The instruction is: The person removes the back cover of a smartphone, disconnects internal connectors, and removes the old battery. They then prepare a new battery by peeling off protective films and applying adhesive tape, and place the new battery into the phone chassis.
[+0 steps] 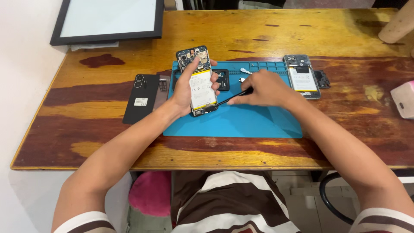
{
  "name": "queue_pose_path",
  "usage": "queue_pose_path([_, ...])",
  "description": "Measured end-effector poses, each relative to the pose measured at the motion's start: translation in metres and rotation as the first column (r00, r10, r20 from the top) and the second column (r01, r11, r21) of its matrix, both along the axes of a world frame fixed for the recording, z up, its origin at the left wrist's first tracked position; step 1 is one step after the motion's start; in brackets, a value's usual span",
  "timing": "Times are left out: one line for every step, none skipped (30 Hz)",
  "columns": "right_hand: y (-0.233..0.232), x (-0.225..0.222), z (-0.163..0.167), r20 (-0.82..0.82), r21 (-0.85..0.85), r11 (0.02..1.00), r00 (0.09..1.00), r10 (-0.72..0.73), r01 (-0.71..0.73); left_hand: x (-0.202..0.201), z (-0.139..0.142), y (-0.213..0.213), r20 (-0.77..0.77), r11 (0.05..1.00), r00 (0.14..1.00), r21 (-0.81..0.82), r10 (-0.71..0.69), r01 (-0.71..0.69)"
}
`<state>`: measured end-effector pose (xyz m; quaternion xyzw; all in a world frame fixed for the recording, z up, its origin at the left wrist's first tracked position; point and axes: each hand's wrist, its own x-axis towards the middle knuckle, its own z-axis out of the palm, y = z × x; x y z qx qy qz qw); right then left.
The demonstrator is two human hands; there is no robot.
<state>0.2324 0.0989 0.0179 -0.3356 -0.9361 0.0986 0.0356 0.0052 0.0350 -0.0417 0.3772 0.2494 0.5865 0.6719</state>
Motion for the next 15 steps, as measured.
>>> queue_pose_path([-0.002,-0.001,-0.003,-0.010,-0.002,1.000,1.000,0.010,-0.010,0.001,0.000,0.000,0.007,1.000,1.000,-0.006,0.004,-0.004])
queue_pose_path([-0.005,-0.003,-0.006,-0.036,0.021,0.999,0.999,0.031,-0.031,0.002,0.000,0.000,0.013,1.000,1.000,-0.012,0.008,-0.008])
queue_pose_path([-0.008,-0.005,-0.010,-0.062,0.042,0.998,0.997,0.052,-0.050,0.002,0.000,0.000,0.017,1.000,1.000,-0.019,0.010,-0.010])
queue_pose_path([-0.010,-0.007,-0.014,-0.088,0.061,0.996,0.994,0.072,-0.066,0.002,0.000,0.000,0.017,1.000,1.000,-0.017,0.015,-0.014])
queue_pose_path([-0.010,-0.008,-0.015,-0.083,0.058,0.996,0.994,0.065,-0.061,0.003,0.000,0.000,0.017,1.000,1.000,-0.016,0.018,-0.017])
queue_pose_path([-0.010,-0.007,-0.016,-0.078,0.056,0.997,0.995,0.059,-0.055,0.003,0.000,0.000,0.017,1.000,1.000,-0.012,0.021,-0.020])
queue_pose_path([-0.009,-0.007,-0.016,-0.073,0.054,0.997,0.996,0.053,-0.049,0.002,0.000,0.000,0.021,1.000,1.000,-0.012,0.013,-0.013])
queue_pose_path([-0.007,-0.005,-0.016,-0.068,0.041,0.998,0.996,0.049,-0.046,0.002,0.000,0.000,0.024,1.000,1.000,-0.013,0.005,-0.004])
queue_pose_path([-0.003,-0.002,-0.013,-0.064,0.030,0.999,0.997,0.044,-0.042,0.002,0.000,0.000,0.027,1.000,1.000,-0.011,-0.005,0.005])
queue_pose_path([0.001,0.001,-0.010,-0.058,0.019,0.999,0.998,0.039,-0.038,0.001,0.000,0.000,0.025,1.000,1.000,-0.008,-0.007,0.007])
queue_pose_path([0.004,0.005,-0.007,-0.004,0.001,1.000,1.000,-0.001,0.001,0.002,0.000,0.000,0.024,1.000,1.000,-0.008,-0.008,0.008])
queue_pose_path([0.007,0.008,-0.005,0.051,-0.014,0.999,0.998,-0.037,0.038,0.002,0.000,0.000,0.023,1.000,1.000,-0.005,-0.007,0.007])
queue_pose_path([0.009,0.009,-0.004,0.106,-0.025,0.997,0.992,-0.071,0.074,0.002,0.000,0.000,0.023,1.000,1.000,-0.007,-0.002,0.002])
queue_pose_path([0.009,0.009,-0.005,0.062,-0.010,0.999,0.998,-0.033,0.033,0.003,0.000,0.000,0.023,1.000,1.000,-0.010,0.003,-0.003])
queue_pose_path([0.006,0.008,-0.008,0.018,0.005,1.000,1.000,0.006,-0.006,0.003,0.000,0.000,0.022,1.000,1.000,-0.015,0.008,-0.008])
